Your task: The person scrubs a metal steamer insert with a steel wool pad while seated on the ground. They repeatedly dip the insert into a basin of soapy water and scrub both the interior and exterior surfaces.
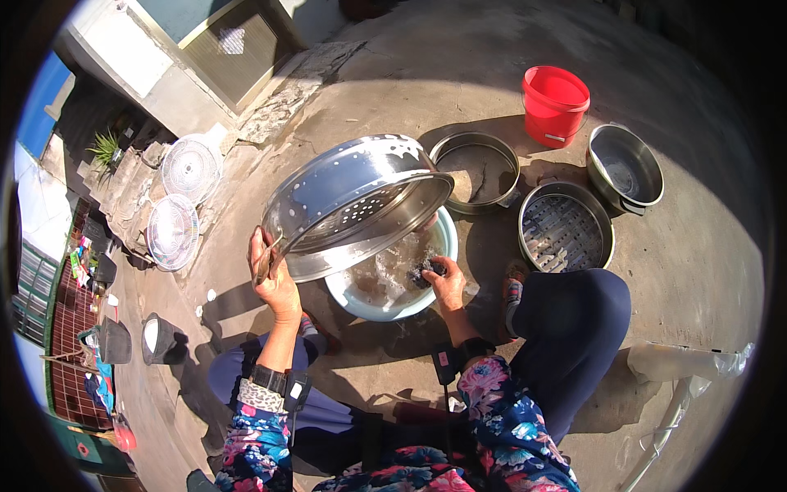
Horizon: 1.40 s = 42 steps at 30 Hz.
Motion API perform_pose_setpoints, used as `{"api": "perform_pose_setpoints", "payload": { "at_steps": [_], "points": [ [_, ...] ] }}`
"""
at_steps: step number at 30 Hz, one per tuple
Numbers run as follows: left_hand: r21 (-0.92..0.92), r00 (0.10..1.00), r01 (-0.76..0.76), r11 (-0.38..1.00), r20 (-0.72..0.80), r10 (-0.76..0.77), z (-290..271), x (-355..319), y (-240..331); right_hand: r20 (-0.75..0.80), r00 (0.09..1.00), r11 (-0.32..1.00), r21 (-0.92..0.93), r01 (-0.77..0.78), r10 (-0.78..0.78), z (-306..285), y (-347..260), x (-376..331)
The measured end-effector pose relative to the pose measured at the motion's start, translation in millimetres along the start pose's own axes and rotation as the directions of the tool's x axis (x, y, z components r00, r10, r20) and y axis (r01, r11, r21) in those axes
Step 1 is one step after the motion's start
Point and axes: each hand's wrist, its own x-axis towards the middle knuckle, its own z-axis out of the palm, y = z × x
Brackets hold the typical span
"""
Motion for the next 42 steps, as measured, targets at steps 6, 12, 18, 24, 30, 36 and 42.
{"api": "perform_pose_setpoints", "payload": {
  "at_steps": [6, 12, 18, 24, 30, 36, 42],
  "points": [
    [0.158, 0.99, -0.114, 0.981, 0.1, 0.099, 4.7, -8.5, 0.3, 0.006, 1.0, 0.999, 0.035, -0.019, 0.019, -0.1, 4.4, -0.1],
    [0.215, 0.993, -0.034, 0.976, 0.119, 0.009, 7.5, -17.0, 10.3, 0.017, 0.998, 0.998, -0.022, -0.058, 0.059, -0.3, 20.8, 4.2],
    [0.222, 0.983, -0.121, 0.968, 0.165, 0.085, 12.1, -20.8, 10.5, 0.053, 0.998, 0.999, -0.012, -0.031, 0.032, -1.0, 34.4, 7.7],
    [0.302, 0.981, -0.146, 0.942, 0.169, 0.098, 13.1, -22.0, 14.5, 0.054, 0.997, 0.995, -0.081, -0.055, 0.059, -3.5, 36.8, 6.4],
    [0.318, 0.975, -0.144, 0.937, 0.206, 0.08, 10.8, -23.8, 10.4, 0.081, 0.996, 0.988, -0.151, -0.035, 0.047, -3.7, 34.2, 3.4],
    [0.386, 0.962, -0.171, 0.907, 0.264, 0.069, 17.3, -30.7, 11.2, 0.123, 0.99, 0.99, -0.132, -0.053, 0.07, -6.4, 31.9, 2.6],
    [0.345, 0.935, -0.099, 0.933, 0.352, -0.031, 17.9, -44.1, 15.6, 0.117, 0.993, 0.997, 0.072, 0.0, -0.008, 4.1, 5.3, 3.1]
  ]
}}
